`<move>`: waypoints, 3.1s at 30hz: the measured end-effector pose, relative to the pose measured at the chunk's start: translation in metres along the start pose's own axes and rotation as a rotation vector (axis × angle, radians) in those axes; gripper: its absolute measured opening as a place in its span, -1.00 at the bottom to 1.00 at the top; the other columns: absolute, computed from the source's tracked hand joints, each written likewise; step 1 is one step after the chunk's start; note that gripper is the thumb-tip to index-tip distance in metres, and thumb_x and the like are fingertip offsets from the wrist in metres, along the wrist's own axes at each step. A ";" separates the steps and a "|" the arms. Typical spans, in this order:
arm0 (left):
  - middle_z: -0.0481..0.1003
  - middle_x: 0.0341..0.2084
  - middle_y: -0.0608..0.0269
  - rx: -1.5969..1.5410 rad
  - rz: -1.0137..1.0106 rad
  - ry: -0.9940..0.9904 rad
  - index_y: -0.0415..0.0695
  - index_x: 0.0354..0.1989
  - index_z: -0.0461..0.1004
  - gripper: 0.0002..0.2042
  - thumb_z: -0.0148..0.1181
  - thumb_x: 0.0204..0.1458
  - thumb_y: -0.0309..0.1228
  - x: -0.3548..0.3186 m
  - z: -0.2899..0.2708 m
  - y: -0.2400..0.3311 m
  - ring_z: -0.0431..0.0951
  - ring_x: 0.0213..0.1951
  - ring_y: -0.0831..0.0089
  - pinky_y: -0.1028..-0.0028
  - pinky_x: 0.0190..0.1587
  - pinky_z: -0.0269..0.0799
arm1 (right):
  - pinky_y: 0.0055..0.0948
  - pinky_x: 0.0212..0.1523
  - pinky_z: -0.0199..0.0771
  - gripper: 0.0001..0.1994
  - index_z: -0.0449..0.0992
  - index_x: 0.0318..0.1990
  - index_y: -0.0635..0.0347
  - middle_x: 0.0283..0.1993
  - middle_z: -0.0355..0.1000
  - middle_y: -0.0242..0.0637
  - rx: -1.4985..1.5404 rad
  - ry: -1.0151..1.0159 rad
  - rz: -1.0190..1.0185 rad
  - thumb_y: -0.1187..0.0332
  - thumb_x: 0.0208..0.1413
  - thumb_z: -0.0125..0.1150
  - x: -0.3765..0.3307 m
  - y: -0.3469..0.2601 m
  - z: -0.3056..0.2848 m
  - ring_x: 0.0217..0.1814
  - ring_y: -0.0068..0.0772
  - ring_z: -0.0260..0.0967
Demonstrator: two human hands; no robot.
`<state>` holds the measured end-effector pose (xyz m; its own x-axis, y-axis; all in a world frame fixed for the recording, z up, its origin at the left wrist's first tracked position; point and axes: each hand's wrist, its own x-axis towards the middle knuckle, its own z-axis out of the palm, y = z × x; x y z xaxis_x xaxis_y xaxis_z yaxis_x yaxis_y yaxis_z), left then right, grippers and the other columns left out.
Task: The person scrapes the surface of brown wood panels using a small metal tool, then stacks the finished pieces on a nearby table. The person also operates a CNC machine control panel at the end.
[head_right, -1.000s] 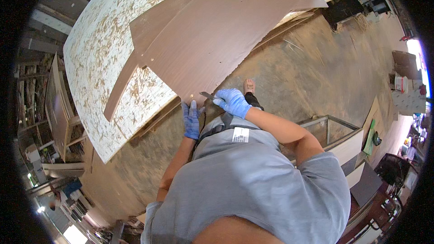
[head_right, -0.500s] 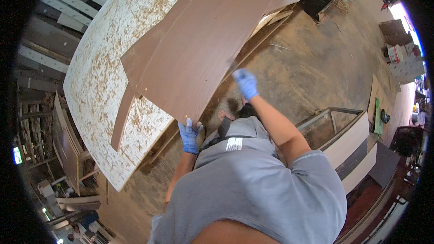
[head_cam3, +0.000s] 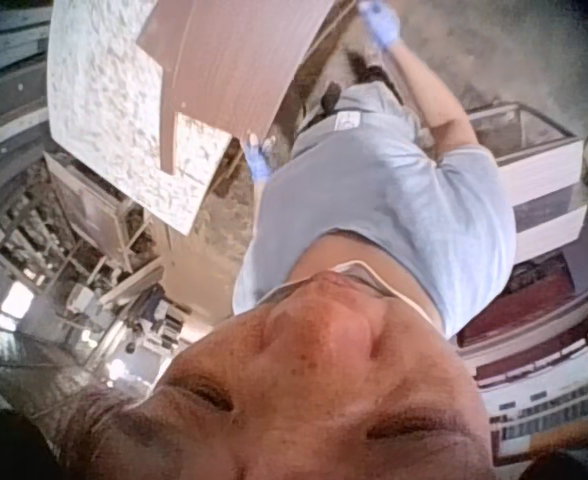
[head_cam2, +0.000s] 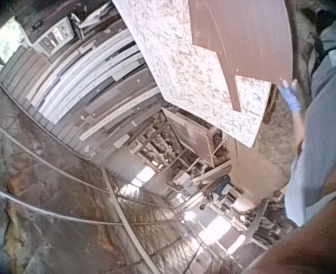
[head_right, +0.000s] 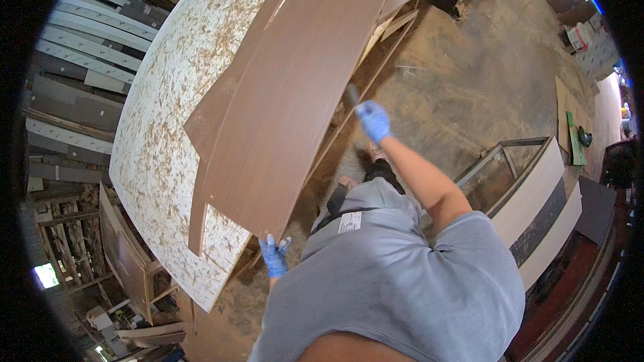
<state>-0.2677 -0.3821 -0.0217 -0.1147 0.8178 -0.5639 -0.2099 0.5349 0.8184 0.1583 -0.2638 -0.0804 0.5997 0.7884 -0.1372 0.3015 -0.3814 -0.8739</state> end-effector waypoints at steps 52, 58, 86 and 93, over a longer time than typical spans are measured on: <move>0.47 -0.20 0.28 -0.604 -0.344 0.082 -0.08 -0.14 0.38 -0.49 0.22 -0.13 0.07 0.134 0.405 0.006 0.48 -0.18 0.40 0.23 -0.10 0.48 | -0.49 -0.56 0.25 -0.78 0.42 -0.40 0.20 -0.61 0.29 -0.43 0.294 -0.011 0.011 0.22 0.09 0.09 0.245 0.042 -0.143 -0.60 -0.59 0.19; 0.16 0.08 0.26 -0.456 -0.249 0.146 -0.02 0.03 0.25 -0.38 0.17 -0.12 0.12 0.120 0.351 0.003 0.23 0.04 0.40 0.25 0.02 0.36 | -0.37 -0.39 0.37 -0.80 0.45 -0.37 0.18 -0.50 0.40 -0.22 0.228 0.001 -0.220 0.23 0.07 0.12 0.226 0.038 -0.136 -0.47 -0.31 0.36; 0.04 0.27 0.48 -0.415 -0.119 0.337 0.22 0.27 0.03 -0.29 -0.06 -0.06 0.22 0.126 0.306 0.011 -0.08 0.29 0.50 0.28 0.25 -0.22 | -0.53 -0.54 0.19 -0.80 0.44 -0.45 0.18 -0.59 0.27 -0.47 0.199 0.365 -0.024 0.25 0.09 0.09 0.360 0.089 -0.235 -0.58 -0.63 0.09; 0.27 0.13 0.41 -0.517 -0.001 0.602 0.14 0.20 0.16 -0.33 -0.09 -0.06 0.23 0.140 0.354 0.003 0.15 0.18 0.40 0.18 0.19 -0.11 | -0.34 -0.38 0.29 -0.78 0.48 -0.36 0.24 -0.50 0.37 -0.15 -0.068 0.402 -0.362 0.25 0.06 0.07 0.394 0.114 -0.268 -0.48 -0.39 0.23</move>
<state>0.0596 -0.1912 -0.0591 -0.5884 0.4831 -0.6484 -0.6178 0.2488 0.7460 0.6281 -0.1258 -0.1094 0.6809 0.6335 0.3676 0.5806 -0.1610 -0.7981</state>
